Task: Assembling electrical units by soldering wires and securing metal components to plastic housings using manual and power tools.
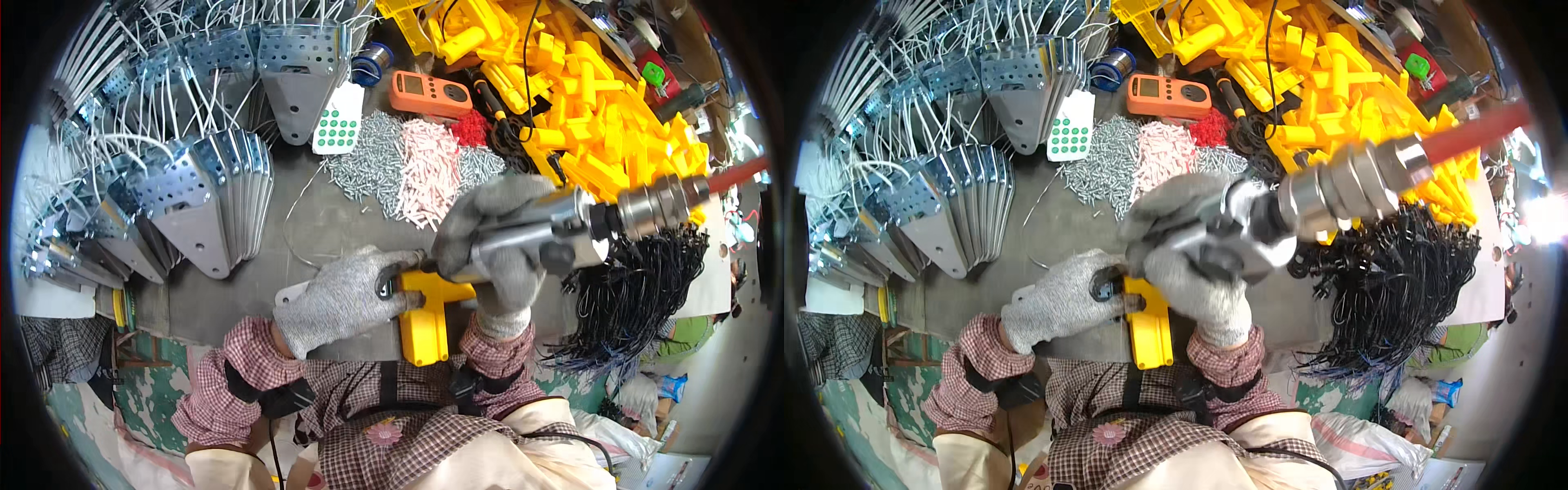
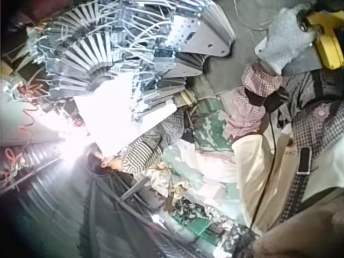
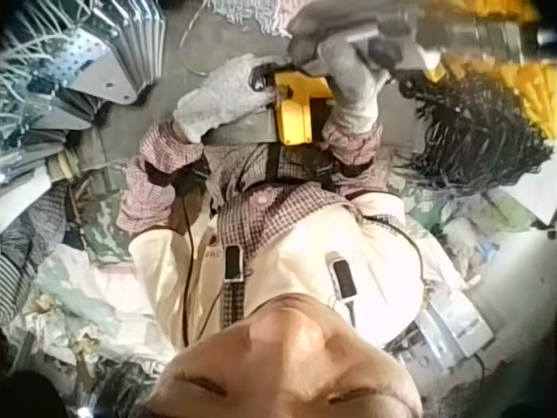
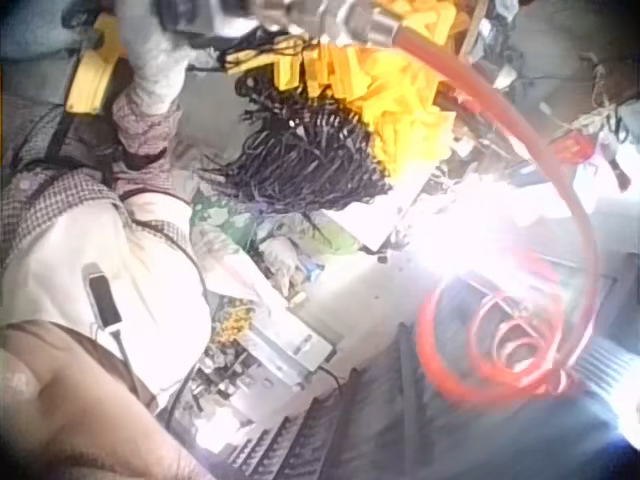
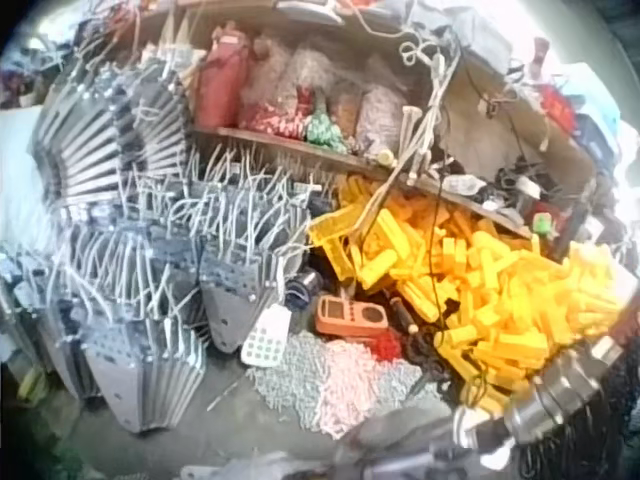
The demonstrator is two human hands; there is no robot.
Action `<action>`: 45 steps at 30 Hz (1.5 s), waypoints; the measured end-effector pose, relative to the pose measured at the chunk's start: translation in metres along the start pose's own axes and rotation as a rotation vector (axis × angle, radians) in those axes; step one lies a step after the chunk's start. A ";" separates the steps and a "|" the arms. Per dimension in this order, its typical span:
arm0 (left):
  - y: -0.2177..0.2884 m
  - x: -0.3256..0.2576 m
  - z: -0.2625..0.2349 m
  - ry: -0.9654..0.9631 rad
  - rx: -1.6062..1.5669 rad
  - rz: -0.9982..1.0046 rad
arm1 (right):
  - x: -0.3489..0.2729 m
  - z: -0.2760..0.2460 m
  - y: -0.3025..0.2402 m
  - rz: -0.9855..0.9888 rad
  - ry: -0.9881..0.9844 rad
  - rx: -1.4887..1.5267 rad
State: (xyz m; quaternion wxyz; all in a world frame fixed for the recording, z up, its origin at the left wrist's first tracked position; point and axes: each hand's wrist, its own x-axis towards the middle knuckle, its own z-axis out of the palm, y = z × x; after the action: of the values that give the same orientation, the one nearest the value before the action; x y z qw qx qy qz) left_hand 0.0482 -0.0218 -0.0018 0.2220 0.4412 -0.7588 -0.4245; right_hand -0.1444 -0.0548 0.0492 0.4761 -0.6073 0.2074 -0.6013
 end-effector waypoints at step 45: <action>0.003 0.054 -0.024 -0.223 -0.133 0.289 | -0.011 -0.044 -0.019 0.012 0.503 0.500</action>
State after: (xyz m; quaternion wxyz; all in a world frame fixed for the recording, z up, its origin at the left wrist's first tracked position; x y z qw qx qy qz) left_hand 0.0363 -0.0781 0.0112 0.2238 0.2622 -0.8045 -0.4837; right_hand -0.1932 -0.0512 0.0507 0.5477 -0.3036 0.1680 -0.7614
